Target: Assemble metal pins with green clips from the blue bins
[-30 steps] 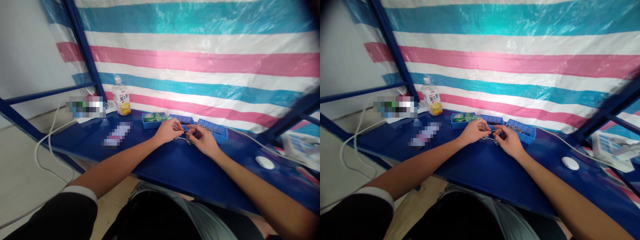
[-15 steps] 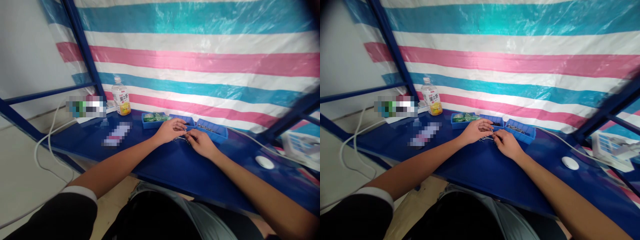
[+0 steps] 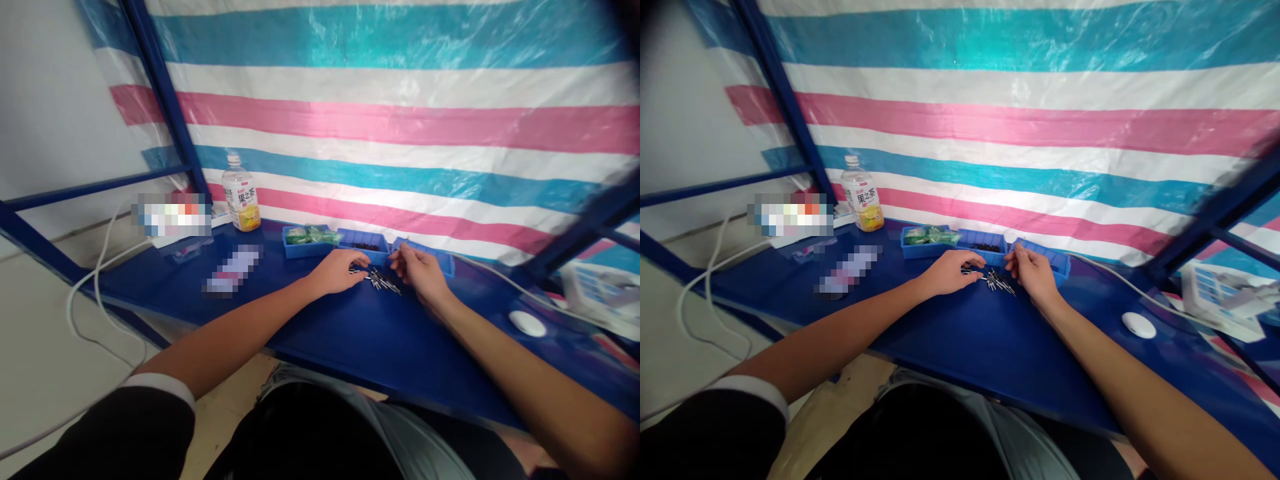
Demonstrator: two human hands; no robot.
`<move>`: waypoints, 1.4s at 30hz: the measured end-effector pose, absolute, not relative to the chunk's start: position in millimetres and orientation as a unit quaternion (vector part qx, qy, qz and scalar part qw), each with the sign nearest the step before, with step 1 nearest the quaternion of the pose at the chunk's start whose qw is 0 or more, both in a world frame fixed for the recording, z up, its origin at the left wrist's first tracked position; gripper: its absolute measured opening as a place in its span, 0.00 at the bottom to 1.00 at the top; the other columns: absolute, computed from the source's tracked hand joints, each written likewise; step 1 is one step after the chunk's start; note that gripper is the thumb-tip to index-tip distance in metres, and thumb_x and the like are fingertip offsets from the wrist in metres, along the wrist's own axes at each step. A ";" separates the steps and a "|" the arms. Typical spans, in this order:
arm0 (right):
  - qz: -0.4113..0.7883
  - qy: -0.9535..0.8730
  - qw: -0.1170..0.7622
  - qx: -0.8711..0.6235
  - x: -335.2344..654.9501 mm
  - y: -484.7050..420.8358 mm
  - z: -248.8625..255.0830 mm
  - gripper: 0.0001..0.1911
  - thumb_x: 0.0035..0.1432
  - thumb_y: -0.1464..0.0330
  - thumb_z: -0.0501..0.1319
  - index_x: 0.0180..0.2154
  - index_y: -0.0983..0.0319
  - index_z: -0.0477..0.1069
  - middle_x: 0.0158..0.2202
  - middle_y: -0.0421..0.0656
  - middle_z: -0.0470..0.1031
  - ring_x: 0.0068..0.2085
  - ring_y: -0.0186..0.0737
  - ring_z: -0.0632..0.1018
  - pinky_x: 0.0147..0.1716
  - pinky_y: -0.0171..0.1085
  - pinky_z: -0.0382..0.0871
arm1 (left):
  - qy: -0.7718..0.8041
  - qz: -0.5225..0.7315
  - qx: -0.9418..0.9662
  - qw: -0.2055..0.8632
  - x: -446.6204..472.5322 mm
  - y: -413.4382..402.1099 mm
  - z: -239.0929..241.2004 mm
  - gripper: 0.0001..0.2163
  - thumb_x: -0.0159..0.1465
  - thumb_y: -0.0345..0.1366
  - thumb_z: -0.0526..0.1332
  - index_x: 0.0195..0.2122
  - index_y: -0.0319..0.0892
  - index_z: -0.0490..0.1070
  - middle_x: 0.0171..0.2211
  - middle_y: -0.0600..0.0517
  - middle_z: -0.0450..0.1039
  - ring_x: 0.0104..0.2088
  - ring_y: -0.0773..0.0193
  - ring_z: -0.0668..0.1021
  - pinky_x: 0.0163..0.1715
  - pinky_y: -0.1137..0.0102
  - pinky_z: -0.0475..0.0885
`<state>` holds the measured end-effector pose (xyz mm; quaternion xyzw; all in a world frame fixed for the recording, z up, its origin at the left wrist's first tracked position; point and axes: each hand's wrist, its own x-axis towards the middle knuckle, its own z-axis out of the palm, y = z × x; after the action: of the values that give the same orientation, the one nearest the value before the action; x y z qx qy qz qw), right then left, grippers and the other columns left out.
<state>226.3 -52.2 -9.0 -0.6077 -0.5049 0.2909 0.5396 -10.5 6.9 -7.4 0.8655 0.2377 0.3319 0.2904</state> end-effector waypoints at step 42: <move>0.049 -0.725 0.421 -0.543 215.4 -52.3 -18.5 0.11 0.61 0.68 0.64 0.46 0.58 0.79 0.40 0.44 0.87 0.38 0.46 0.86 0.39 0.43 0.80 | 0.233 0.355 0.839 0.340 -8.2 8.3 -13.2 0.12 0.68 0.29 0.66 0.52 0.37 0.79 0.48 0.40 0.85 0.48 0.57 0.87 0.55 0.59 0.82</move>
<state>215.4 -52.3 -18.5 -0.5430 -0.7252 0.0488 0.4206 -8.2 8.3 -13.2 0.8390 0.2335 0.3553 0.3397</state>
